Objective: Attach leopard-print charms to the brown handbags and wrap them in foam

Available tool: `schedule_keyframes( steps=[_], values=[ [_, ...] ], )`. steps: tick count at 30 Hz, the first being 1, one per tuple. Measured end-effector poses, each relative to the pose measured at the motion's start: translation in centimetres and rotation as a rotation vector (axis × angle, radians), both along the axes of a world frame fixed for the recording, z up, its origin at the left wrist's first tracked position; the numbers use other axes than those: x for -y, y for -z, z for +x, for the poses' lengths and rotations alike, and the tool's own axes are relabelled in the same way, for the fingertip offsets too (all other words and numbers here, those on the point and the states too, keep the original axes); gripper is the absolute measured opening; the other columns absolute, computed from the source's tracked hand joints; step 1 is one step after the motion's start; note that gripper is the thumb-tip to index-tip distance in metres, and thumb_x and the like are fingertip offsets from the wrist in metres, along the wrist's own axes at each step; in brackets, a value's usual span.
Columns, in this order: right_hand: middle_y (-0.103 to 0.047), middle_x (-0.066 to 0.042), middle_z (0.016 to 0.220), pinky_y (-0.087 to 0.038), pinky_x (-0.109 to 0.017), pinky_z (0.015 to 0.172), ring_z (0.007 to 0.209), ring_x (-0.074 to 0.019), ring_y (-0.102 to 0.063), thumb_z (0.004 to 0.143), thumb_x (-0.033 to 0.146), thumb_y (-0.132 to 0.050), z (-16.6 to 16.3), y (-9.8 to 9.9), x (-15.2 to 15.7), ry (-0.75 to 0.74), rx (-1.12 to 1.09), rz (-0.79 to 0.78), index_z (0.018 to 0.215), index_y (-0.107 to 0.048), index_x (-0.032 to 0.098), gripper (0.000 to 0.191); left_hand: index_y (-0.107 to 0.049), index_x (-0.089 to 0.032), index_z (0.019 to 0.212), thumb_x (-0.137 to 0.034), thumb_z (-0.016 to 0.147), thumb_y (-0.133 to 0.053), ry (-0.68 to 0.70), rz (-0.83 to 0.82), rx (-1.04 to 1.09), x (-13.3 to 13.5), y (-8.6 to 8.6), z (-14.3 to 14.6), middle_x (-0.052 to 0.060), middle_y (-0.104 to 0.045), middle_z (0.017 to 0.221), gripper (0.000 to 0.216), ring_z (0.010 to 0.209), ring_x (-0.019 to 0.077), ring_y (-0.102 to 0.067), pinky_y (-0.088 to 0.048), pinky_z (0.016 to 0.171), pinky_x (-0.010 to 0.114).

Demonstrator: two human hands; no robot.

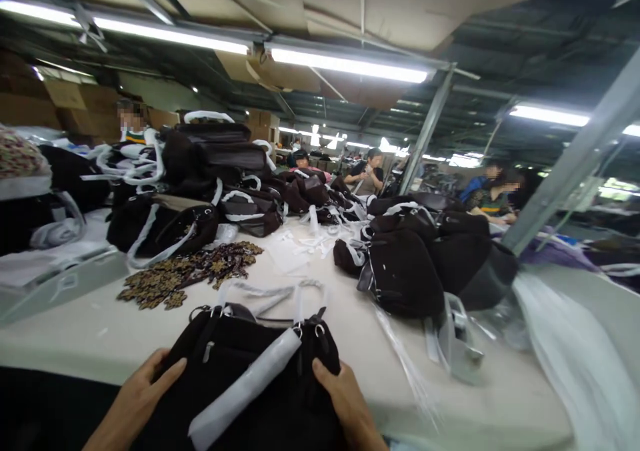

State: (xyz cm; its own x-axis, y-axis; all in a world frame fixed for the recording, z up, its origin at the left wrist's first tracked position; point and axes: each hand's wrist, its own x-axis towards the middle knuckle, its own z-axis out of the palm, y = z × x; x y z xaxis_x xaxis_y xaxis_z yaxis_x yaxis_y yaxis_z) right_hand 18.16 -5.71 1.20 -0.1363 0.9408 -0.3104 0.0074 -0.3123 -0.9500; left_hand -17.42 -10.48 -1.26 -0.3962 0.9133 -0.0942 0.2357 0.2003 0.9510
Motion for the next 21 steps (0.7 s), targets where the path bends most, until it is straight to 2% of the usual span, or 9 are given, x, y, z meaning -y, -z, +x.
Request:
schedule_keyframes(
  steps=[3,5,8,10,12,15,17,19,21],
  values=[
    [-0.076,-0.008,0.086,-0.058,-0.039,0.077,0.085,-0.0299,-0.073,0.073,0.060,-0.072,1.7,-4.5,-1.7,0.096,0.004,0.073,0.098,-0.072,0.013,0.053,-0.059,-0.021,0.090,-0.068,0.074,-0.062,0.030,0.068,0.098,-2.0,-3.2,0.9,-0.001,-0.067,0.072,0.050,0.071,0.0218,-0.065,-0.054,0.062,0.028],
    [-0.077,-0.008,0.085,-0.059,-0.038,0.072,0.083,-0.0305,-0.073,0.072,0.059,-0.073,3.5,-7.6,-3.0,0.174,-0.004,0.089,0.100,-0.072,0.014,0.053,-0.060,-0.020,0.090,-0.067,0.075,-0.062,0.065,0.148,0.143,-4.0,-4.7,1.6,-0.001,-0.065,0.073,0.050,0.071,0.0200,-0.064,-0.053,0.063,0.027],
    [-0.077,-0.009,0.087,-0.060,-0.036,0.070,0.084,-0.0309,-0.073,0.068,0.056,-0.077,6.4,-12.0,-5.3,0.318,0.030,0.141,0.101,-0.072,0.016,0.053,-0.060,-0.019,0.099,-0.069,0.077,-0.057,0.156,0.218,0.204,-7.4,-5.5,2.8,0.001,-0.065,0.074,0.055,0.072,0.0208,-0.063,-0.053,0.062,0.029],
    [-0.078,-0.008,0.092,-0.060,-0.035,0.068,0.084,-0.0304,-0.074,0.066,0.052,-0.080,8.1,-14.7,-7.2,0.408,0.052,0.191,0.106,-0.071,0.018,0.053,-0.061,-0.018,0.099,-0.070,0.079,-0.052,0.211,0.205,0.183,-10.0,-5.1,4.0,0.002,-0.064,0.073,0.056,0.069,0.0210,-0.063,-0.051,0.058,0.030],
    [-0.077,-0.008,0.094,-0.061,-0.036,0.065,0.080,-0.0299,-0.074,0.064,0.047,-0.082,9.1,-17.2,-9.7,0.504,0.023,0.235,0.113,-0.069,0.021,0.058,-0.061,-0.019,0.092,-0.065,0.084,-0.050,0.267,0.193,0.063,-12.6,-3.9,5.4,0.002,-0.063,0.070,0.048,0.067,0.0201,-0.062,-0.050,0.060,0.029],
    [-0.077,-0.009,0.096,-0.062,-0.040,0.063,0.075,-0.0297,-0.074,0.063,0.043,-0.081,9.4,-20.6,-14.9,0.627,-0.024,0.281,0.119,-0.065,0.024,0.062,-0.063,-0.021,0.087,-0.049,0.092,-0.047,0.400,0.236,-0.225,-16.9,-0.5,7.8,0.005,-0.067,0.078,0.032,0.075,0.0200,-0.064,-0.053,0.071,0.030],
    [-0.076,-0.010,0.099,-0.063,-0.042,0.065,0.076,-0.0298,-0.074,0.065,0.045,-0.079,9.1,-22.6,-19.5,0.691,-0.014,0.343,0.121,-0.065,0.026,0.060,-0.066,-0.025,0.100,-0.040,0.092,-0.049,0.492,0.344,-0.426,-20.0,2.6,9.1,0.008,-0.072,0.099,0.023,0.090,0.0221,-0.068,-0.056,0.083,0.033],
    [-0.074,-0.012,0.108,-0.063,-0.044,0.067,0.082,-0.0305,-0.074,0.069,0.048,-0.076,8.9,-24.3,-24.9,0.754,0.049,0.468,0.122,-0.064,0.025,0.059,-0.067,-0.031,0.112,-0.036,0.086,-0.059,0.598,0.501,-0.646,-22.7,5.8,10.0,0.009,-0.071,0.117,0.027,0.105,0.0268,-0.068,-0.057,0.090,0.036],
    [-0.069,-0.015,0.120,-0.062,-0.046,0.071,0.090,-0.0314,-0.072,0.077,0.053,-0.066,9.1,-26.0,-30.9,0.753,0.219,0.639,0.128,-0.060,0.025,0.059,-0.062,-0.043,0.122,-0.033,0.088,-0.058,0.701,0.615,-0.816,-24.4,8.2,10.8,0.003,-0.072,0.118,0.036,0.107,0.0254,-0.068,-0.059,0.089,0.036]
  ],
)
